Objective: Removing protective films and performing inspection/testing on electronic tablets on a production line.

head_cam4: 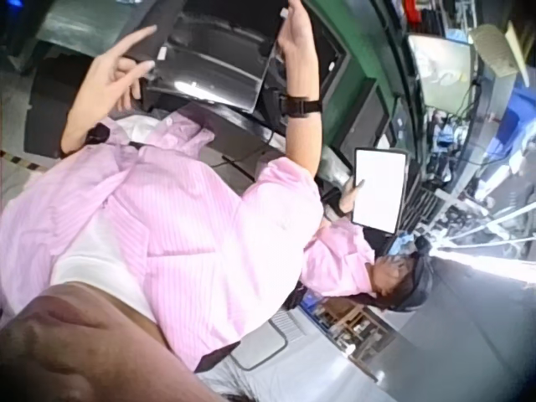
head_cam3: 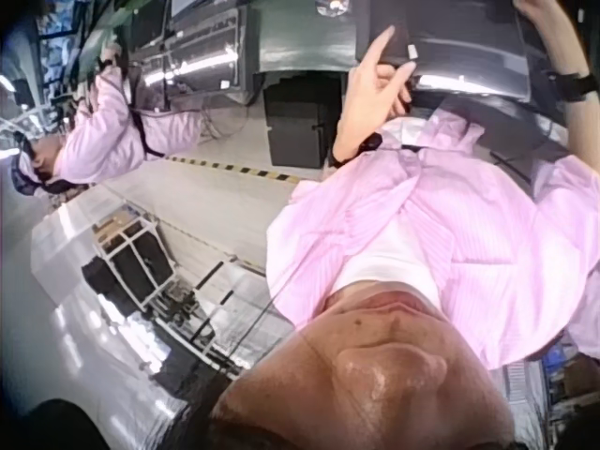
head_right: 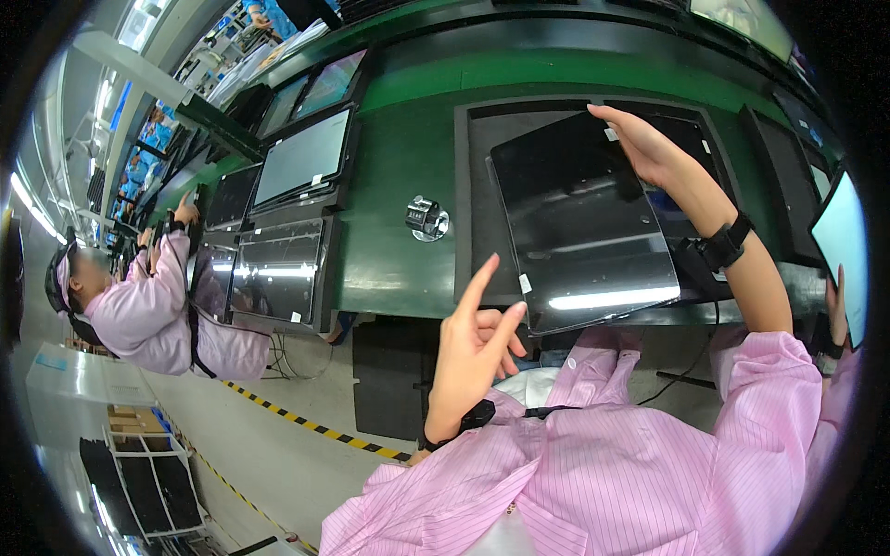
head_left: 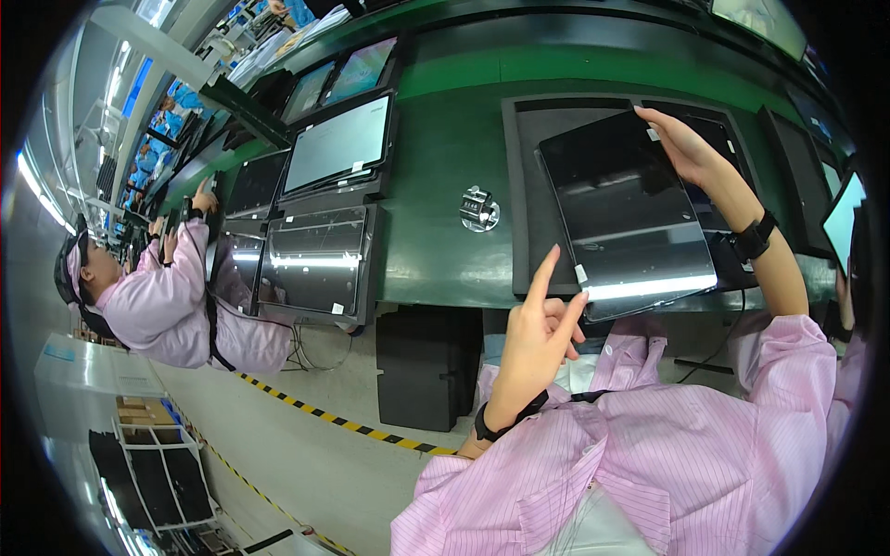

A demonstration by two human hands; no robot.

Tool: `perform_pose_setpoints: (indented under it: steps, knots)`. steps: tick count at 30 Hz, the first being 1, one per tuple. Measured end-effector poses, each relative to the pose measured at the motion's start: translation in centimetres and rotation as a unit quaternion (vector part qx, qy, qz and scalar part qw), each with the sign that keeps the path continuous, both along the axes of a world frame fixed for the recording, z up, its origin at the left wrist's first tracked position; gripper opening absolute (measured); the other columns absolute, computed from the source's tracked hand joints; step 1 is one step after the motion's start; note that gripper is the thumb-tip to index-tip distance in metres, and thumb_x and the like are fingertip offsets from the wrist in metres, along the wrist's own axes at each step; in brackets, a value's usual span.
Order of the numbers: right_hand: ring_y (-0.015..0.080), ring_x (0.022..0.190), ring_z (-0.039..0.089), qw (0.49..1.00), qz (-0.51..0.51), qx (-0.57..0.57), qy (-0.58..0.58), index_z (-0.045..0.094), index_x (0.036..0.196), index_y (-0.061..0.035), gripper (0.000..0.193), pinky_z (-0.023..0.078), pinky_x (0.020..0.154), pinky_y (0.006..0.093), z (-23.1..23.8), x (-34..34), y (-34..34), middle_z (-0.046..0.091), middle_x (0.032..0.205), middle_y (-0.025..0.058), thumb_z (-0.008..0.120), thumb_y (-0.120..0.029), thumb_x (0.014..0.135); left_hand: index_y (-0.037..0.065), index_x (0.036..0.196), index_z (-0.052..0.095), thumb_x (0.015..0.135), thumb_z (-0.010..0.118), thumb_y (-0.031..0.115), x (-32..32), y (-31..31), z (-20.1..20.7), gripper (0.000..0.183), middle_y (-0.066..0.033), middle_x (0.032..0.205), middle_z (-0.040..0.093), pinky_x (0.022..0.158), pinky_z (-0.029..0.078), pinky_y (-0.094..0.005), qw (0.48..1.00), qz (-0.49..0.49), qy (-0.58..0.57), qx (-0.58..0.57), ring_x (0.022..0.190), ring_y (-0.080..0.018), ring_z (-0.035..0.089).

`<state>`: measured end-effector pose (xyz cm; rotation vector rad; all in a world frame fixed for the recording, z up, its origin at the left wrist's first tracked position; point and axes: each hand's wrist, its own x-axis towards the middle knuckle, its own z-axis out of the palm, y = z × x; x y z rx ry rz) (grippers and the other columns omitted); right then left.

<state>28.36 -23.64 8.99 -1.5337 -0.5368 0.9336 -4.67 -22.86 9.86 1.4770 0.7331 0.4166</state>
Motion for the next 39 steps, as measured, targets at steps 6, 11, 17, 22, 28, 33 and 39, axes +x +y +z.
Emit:
perform_pose_setpoints:
  steps: [6,11,17,22,28,33,39]
  knots:
    - [0.0206,0.119,0.044,0.987,0.080,-0.053,-0.130,0.048,0.126,0.0027,0.058,0.032,0.101,0.0328,0.7,-0.1,1.1,0.048,0.129,0.0161,0.056,-0.040,0.087,0.002,0.115,0.057,0.092,0.053,0.013,0.0,3.8,0.1,0.026,-0.0050,0.066,0.061,0.053,0.044,-0.0202,0.992,0.069,-0.064,0.084,0.058,-0.0075,0.056]
    - [0.0344,0.110,0.053,0.814,0.122,-0.049,-0.565,0.055,0.113,0.0069,0.051,0.040,0.094,0.0364,6.8,-2.0,0.1,0.056,0.111,0.0281,0.060,-0.035,0.084,0.002,0.111,0.060,0.091,0.053,0.012,-2.3,5.5,3.7,0.024,-0.0055,0.070,0.063,0.058,0.047,-0.0216,0.993,0.010,-0.012,0.120,0.064,-0.0092,0.060]
    - [0.0296,0.089,0.060,0.766,-0.083,0.121,-0.625,0.066,0.087,-0.0023,0.017,0.046,0.079,0.0374,18.7,2.5,-3.6,0.065,0.089,0.0139,0.064,-0.017,0.080,-0.001,0.098,0.063,0.088,0.054,0.008,1.0,8.3,16.3,0.016,-0.0049,0.077,0.064,0.062,0.050,-0.0232,0.936,-0.141,-0.044,0.320,0.072,-0.0119,0.063]
    - [0.0282,0.087,0.059,0.560,-0.329,0.118,-0.751,0.067,0.082,-0.0044,0.013,0.047,0.074,0.0377,22.5,12.5,-6.5,0.065,0.085,0.0114,0.064,-0.016,0.080,0.000,0.090,0.063,0.088,0.059,0.022,17.2,10.7,22.7,0.022,-0.0036,0.077,0.061,0.059,0.046,-0.0235,0.854,-0.309,-0.159,0.386,0.064,-0.0083,0.054]
    - [0.0227,0.086,0.059,0.465,-0.348,0.135,-0.803,0.069,0.083,-0.0070,0.012,0.049,0.072,0.0338,22.6,17.4,-3.8,0.065,0.085,0.0044,0.065,-0.017,0.079,-0.004,0.102,0.063,0.074,0.072,0.027,39.1,14.5,24.0,0.042,-0.0154,0.095,0.067,0.082,0.049,-0.0315,0.828,-0.147,-0.257,0.477,0.091,-0.0222,0.065]
    - [0.0226,0.084,0.059,0.458,-0.327,0.163,-0.810,0.069,0.082,-0.0083,0.010,0.049,0.072,0.0337,23.4,18.7,-4.3,0.064,0.083,0.0039,0.065,-0.017,0.078,-0.002,0.098,0.066,0.076,0.070,0.024,45.4,10.9,24.2,0.035,-0.0154,0.090,0.068,0.077,0.050,-0.0312,0.808,-0.135,-0.310,0.483,0.084,-0.0221,0.067]
    - [0.0235,0.084,0.058,0.430,-0.296,0.160,-0.838,0.069,0.081,-0.0061,0.012,0.049,0.071,0.0333,24.0,19.5,-3.5,0.063,0.082,0.0048,0.065,-0.017,0.077,-0.002,0.100,0.066,0.086,0.061,0.019,45.6,10.2,24.8,0.027,-0.0072,0.088,0.069,0.059,0.050,-0.0233,0.844,-0.124,-0.267,0.448,0.075,-0.0102,0.062]
